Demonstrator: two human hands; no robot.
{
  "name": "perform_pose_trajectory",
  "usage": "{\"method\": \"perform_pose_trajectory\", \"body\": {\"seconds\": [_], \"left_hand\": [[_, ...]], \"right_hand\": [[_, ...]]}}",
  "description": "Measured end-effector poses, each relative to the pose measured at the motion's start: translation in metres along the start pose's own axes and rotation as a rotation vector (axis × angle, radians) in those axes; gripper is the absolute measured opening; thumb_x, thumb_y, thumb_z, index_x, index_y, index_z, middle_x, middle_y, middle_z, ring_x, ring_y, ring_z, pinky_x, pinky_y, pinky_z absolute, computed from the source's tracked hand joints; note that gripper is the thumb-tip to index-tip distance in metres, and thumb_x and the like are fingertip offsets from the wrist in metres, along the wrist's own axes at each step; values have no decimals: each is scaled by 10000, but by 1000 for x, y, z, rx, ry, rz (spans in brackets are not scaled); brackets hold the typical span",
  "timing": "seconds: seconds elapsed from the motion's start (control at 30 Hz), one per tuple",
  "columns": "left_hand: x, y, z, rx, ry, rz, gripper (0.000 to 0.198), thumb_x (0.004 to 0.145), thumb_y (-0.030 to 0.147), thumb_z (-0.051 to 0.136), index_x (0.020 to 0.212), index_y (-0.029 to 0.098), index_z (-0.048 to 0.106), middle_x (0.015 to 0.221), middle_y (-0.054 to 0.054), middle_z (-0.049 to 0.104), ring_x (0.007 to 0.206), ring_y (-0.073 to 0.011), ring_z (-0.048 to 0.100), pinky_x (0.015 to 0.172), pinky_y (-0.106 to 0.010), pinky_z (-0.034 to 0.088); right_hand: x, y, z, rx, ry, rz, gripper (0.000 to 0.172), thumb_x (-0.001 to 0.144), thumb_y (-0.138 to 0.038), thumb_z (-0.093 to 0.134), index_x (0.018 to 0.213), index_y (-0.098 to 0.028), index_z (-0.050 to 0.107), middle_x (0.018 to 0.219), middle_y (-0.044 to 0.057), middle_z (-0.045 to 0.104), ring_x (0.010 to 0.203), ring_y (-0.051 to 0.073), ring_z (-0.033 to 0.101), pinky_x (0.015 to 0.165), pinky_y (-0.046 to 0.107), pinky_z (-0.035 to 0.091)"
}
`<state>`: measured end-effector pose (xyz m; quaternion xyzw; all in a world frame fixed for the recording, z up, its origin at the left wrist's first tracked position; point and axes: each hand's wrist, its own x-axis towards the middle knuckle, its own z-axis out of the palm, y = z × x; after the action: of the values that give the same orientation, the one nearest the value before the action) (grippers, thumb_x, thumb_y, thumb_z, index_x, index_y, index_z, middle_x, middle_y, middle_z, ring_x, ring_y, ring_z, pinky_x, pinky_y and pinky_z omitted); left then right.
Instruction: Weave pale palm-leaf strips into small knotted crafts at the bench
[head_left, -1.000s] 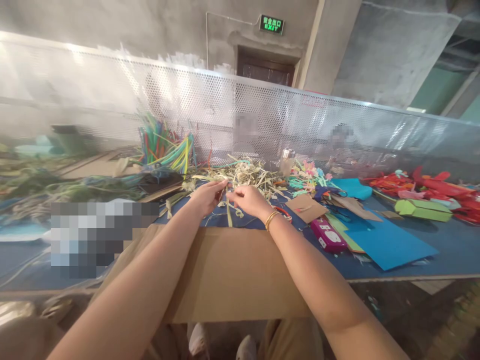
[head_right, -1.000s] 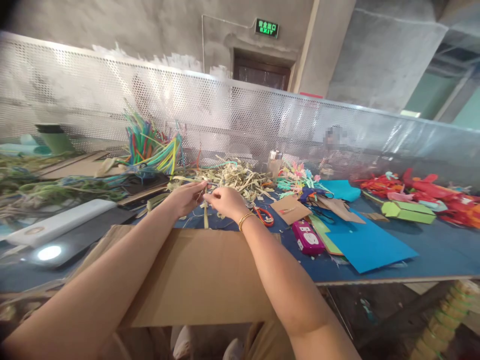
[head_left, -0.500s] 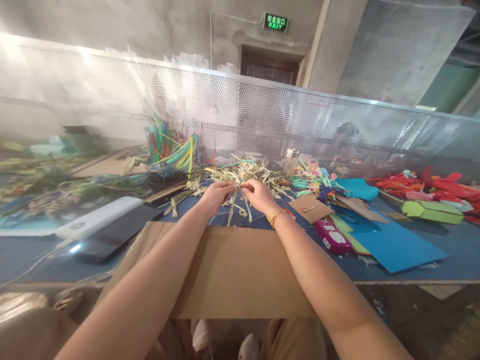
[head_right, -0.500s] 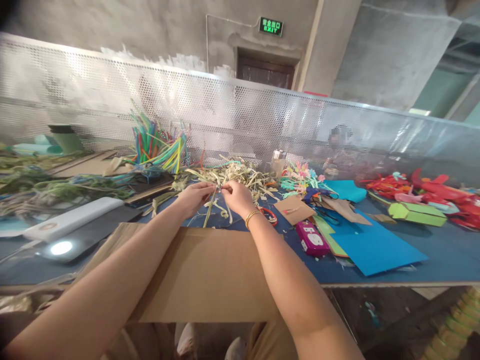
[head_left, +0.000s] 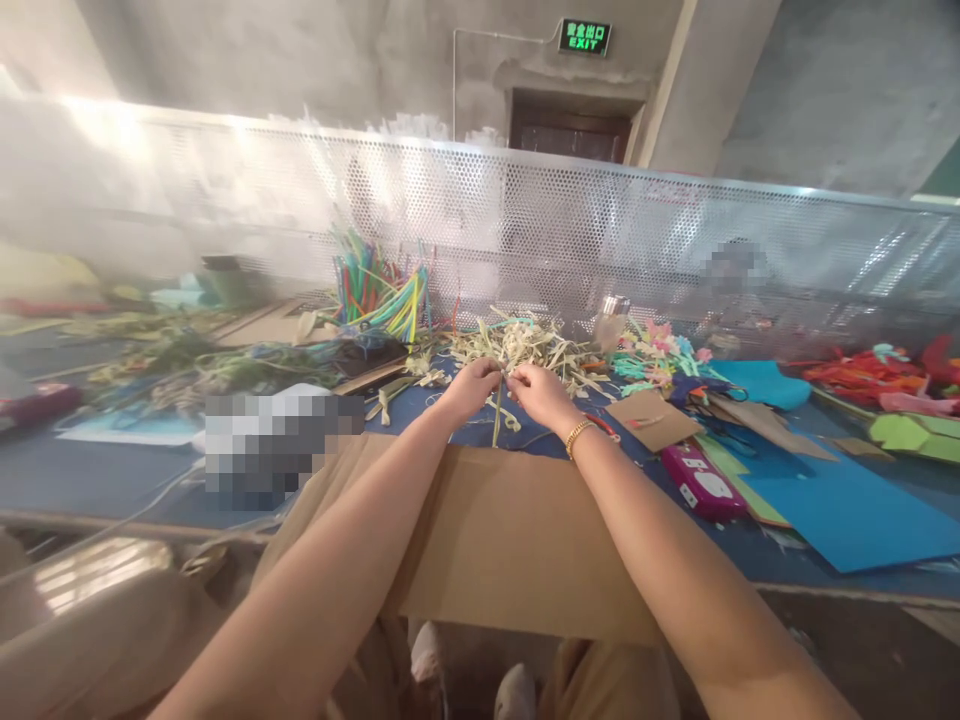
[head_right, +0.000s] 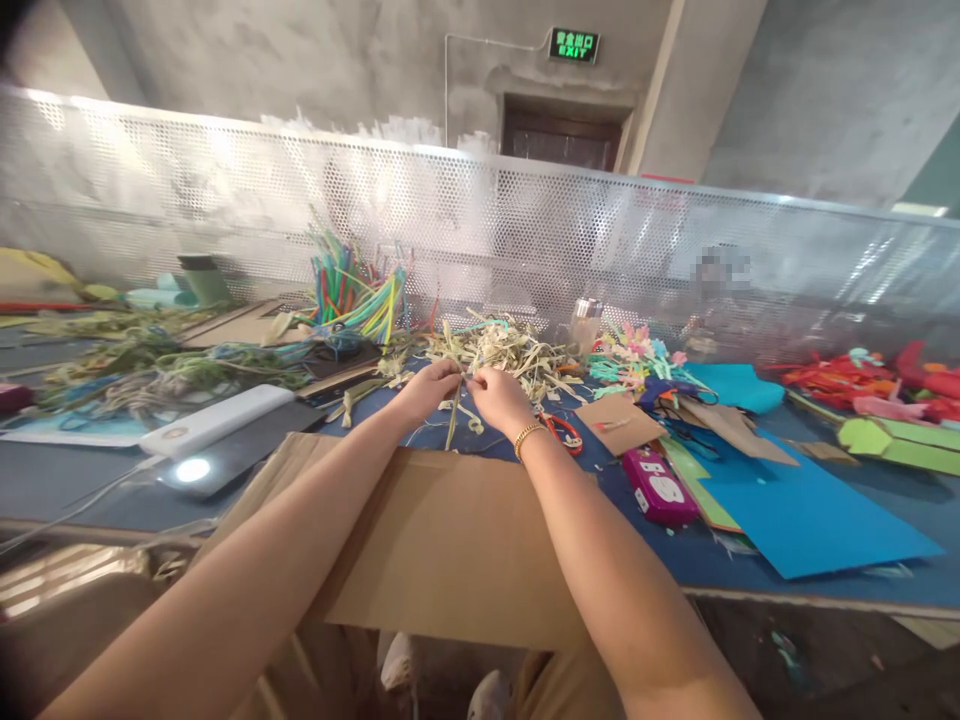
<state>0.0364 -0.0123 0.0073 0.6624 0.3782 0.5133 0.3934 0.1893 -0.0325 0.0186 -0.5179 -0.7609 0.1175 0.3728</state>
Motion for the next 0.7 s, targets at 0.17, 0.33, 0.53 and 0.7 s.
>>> {"method": "perform_pose_trajectory", "body": {"seconds": [0.17, 0.33, 0.53, 0.7], "left_hand": [[-1, 1, -1, 57, -20, 23, 86, 709, 234, 544, 653, 178, 575, 536, 47, 439, 513, -98, 358, 515, -239, 270], [-3, 9, 1, -90, -28, 12, 135, 711, 273, 593, 729, 159, 664, 636, 8, 561, 576, -102, 445, 570, -241, 335], [-4, 10, 0, -481, -75, -180, 200, 612, 217, 711, 792, 132, 706, 687, -49, 638, 636, -130, 562, 624, -254, 415], [-4, 9, -2, -408, -80, -266, 160, 609, 241, 732, 716, 127, 695, 683, -74, 656, 657, -147, 585, 605, -256, 422]], "right_hand": [[0, -1, -6, -4, 28, 21, 244, 848, -334, 494, 683, -183, 594, 615, -12, 624, 547, 109, 519, 553, 222, 334], [2, 1, -6, -9, -21, 0, 265, 840, -317, 494, 649, -173, 607, 562, -20, 588, 526, 101, 499, 541, 220, 321], [3, 2, -6, 141, -33, 62, 296, 851, -349, 467, 676, -166, 620, 534, -18, 569, 491, 100, 490, 511, 216, 330], [1, 1, -10, 158, -36, 83, 330, 848, -402, 478, 663, -163, 610, 514, -20, 552, 464, 96, 472, 484, 215, 314]]}}
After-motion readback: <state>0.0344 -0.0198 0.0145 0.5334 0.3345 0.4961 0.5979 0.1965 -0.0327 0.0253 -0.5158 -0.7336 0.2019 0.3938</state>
